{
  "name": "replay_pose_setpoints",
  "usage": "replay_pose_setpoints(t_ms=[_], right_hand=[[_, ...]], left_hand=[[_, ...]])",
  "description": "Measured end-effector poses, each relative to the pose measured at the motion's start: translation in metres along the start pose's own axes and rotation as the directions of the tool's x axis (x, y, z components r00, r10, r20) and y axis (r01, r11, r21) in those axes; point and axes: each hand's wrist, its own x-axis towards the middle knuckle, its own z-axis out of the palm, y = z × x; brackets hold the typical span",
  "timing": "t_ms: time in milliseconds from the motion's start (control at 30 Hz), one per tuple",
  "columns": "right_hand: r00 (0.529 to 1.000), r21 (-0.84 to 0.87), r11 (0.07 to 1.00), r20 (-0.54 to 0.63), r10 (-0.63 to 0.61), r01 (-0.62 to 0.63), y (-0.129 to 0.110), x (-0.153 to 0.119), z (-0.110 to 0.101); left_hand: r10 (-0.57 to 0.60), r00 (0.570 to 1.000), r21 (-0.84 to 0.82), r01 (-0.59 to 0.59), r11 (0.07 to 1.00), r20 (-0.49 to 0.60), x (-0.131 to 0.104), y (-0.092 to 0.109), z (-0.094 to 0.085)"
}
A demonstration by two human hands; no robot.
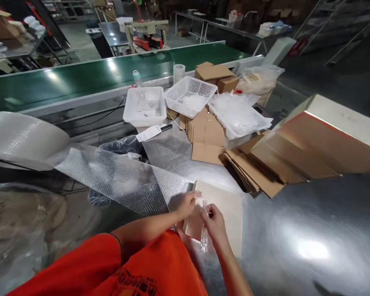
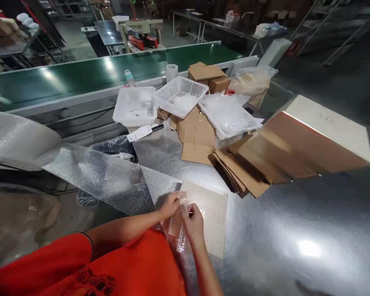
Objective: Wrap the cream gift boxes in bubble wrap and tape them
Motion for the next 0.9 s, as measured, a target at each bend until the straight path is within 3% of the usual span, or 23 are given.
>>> replay_pose_setpoints(t_ms=[67, 133, 233, 300, 467, 567, 633, 733, 800, 833, 900], right_hand=[[1.000, -0.019, 1.000, -0.017, 0.017, -0.017, 0.004, 0.000, 0.001], [0.999, -0.060, 0.998, -0.038, 0.028, -0.031, 0.006, 0.000, 0.007], [0.997, -0.116, 0.992, -0.067, 0.036, -0.044, 0.010, -0.002, 0.025], [0.998, -0.114, 0.993, -0.057, 0.030, -0.037, 0.013, -0.005, 0.043], [0.996, -0.005, 1.000, 0.083, -0.029, 0.030, 0.021, -0.018, 0.097], [0.989, 0.050, 0.998, 0.139, -0.045, 0.038, 0.022, -0.028, 0.106], [0.978, 0.086, 0.996, 0.203, -0.050, 0.033, 0.024, -0.033, 0.087], [0.982, 0.061, 0.998, 0.189, -0.027, 0.016, 0.035, -0.030, 0.026], [0.999, -0.121, 0.992, -0.026, -0.041, 0.037, 0.049, -0.020, -0.018], [0.987, -0.248, 0.966, -0.120, -0.106, 0.074, 0.055, -0.014, -0.034], [0.957, -0.500, 0.853, -0.142, -0.254, 0.152, 0.067, -0.001, -0.050]], left_hand=[[-0.125, 0.992, -0.148, 0.122, 0.981, -0.008, 0.002, -0.004, -0.020], [-0.201, 0.978, -0.253, 0.209, 0.945, 0.054, 0.003, -0.002, -0.032], [-0.308, 0.928, -0.325, 0.363, 0.873, 0.209, 0.004, 0.008, -0.036], [-0.370, 0.898, -0.265, 0.426, 0.865, 0.238, 0.003, 0.014, -0.033], [-0.390, 0.917, -0.090, 0.397, 0.913, 0.084, 0.004, 0.010, -0.027], [-0.375, 0.927, 0.010, 0.375, 0.927, 0.031, 0.006, 0.000, -0.026], [-0.361, 0.932, 0.078, 0.360, 0.930, 0.005, 0.006, -0.004, -0.025], [-0.336, 0.942, 0.165, 0.335, 0.927, -0.026, -0.001, -0.007, -0.019], [-0.315, 0.948, 0.214, 0.317, 0.924, -0.043, -0.008, -0.010, -0.015], [-0.307, 0.950, 0.234, 0.310, 0.921, -0.051, -0.011, -0.012, -0.014], [-0.285, 0.956, 0.261, 0.291, 0.920, -0.061, -0.015, -0.017, -0.011]])
